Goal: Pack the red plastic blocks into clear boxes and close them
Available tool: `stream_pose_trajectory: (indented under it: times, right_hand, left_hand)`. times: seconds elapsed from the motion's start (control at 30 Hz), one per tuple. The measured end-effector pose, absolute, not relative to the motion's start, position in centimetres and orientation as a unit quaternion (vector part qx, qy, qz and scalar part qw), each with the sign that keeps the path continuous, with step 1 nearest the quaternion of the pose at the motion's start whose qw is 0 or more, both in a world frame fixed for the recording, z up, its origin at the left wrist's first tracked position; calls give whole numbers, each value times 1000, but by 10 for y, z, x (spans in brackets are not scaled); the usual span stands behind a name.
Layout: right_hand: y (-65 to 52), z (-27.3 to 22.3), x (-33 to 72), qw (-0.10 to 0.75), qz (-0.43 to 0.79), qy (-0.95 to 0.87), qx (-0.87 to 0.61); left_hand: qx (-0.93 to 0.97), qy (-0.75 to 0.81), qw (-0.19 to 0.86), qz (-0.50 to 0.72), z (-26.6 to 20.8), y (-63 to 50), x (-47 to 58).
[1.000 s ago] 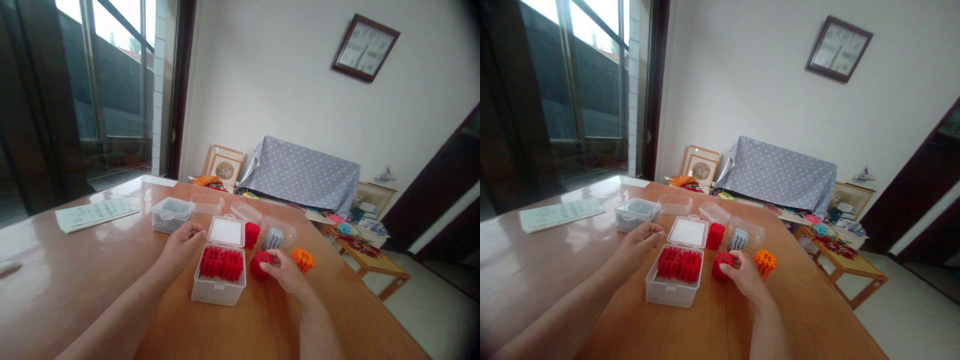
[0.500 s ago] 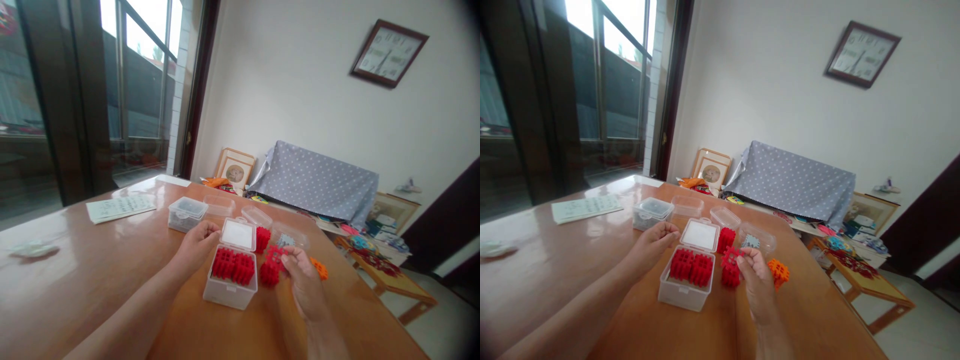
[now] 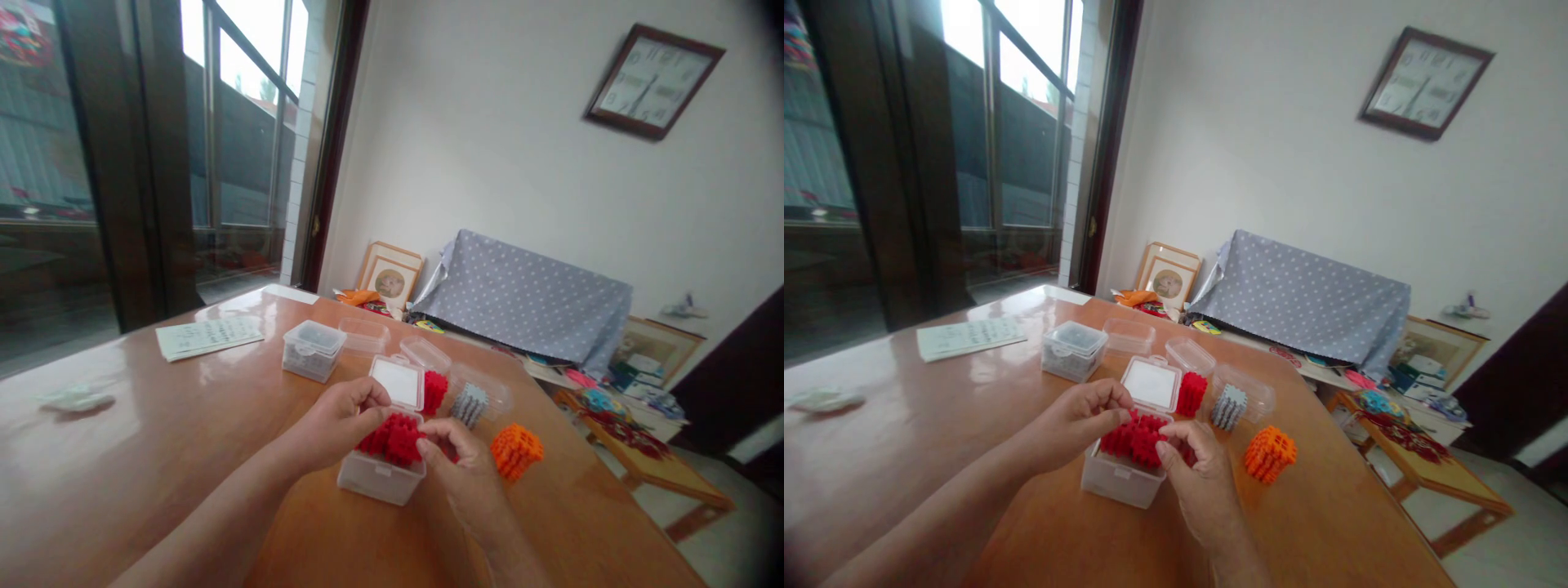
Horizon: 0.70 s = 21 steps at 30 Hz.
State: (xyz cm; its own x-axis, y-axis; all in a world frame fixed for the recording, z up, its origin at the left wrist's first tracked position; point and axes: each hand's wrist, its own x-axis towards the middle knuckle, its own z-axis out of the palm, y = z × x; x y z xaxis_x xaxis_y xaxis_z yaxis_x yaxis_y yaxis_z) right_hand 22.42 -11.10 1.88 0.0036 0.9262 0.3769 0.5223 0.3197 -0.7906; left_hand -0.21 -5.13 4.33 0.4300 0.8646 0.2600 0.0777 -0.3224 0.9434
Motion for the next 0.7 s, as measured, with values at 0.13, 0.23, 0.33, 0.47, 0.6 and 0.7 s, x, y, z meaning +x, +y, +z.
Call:
stream_pose_trajectory:
  times: [0.13, 0.23, 0.33, 0.47, 0.6, 0.7]
  right_hand:
    - [-108, 14, 227, 420, 174, -702, -548]
    - [-106, 14, 231, 411, 134, -728, -532]
    - [-106, 14, 234, 404, 113, -739, -528]
    - [-106, 11, 235, 385, 114, -744, -534]
    - [-107, 10, 235, 376, 136, -748, -531]
    - [-108, 12, 235, 365, 150, -749, -532]
  left_hand:
    - [752, 344, 408, 386, 44, -58, -1]
    - [801, 339, 327, 370, 45, -61, 1]
    - [835, 330, 260, 354, 47, -65, 3]
    - [842, 345, 228, 347, 51, -67, 5]
    - [847, 344, 229, 334, 53, -69, 5]
    - [869, 336, 219, 291, 54, -71, 4]
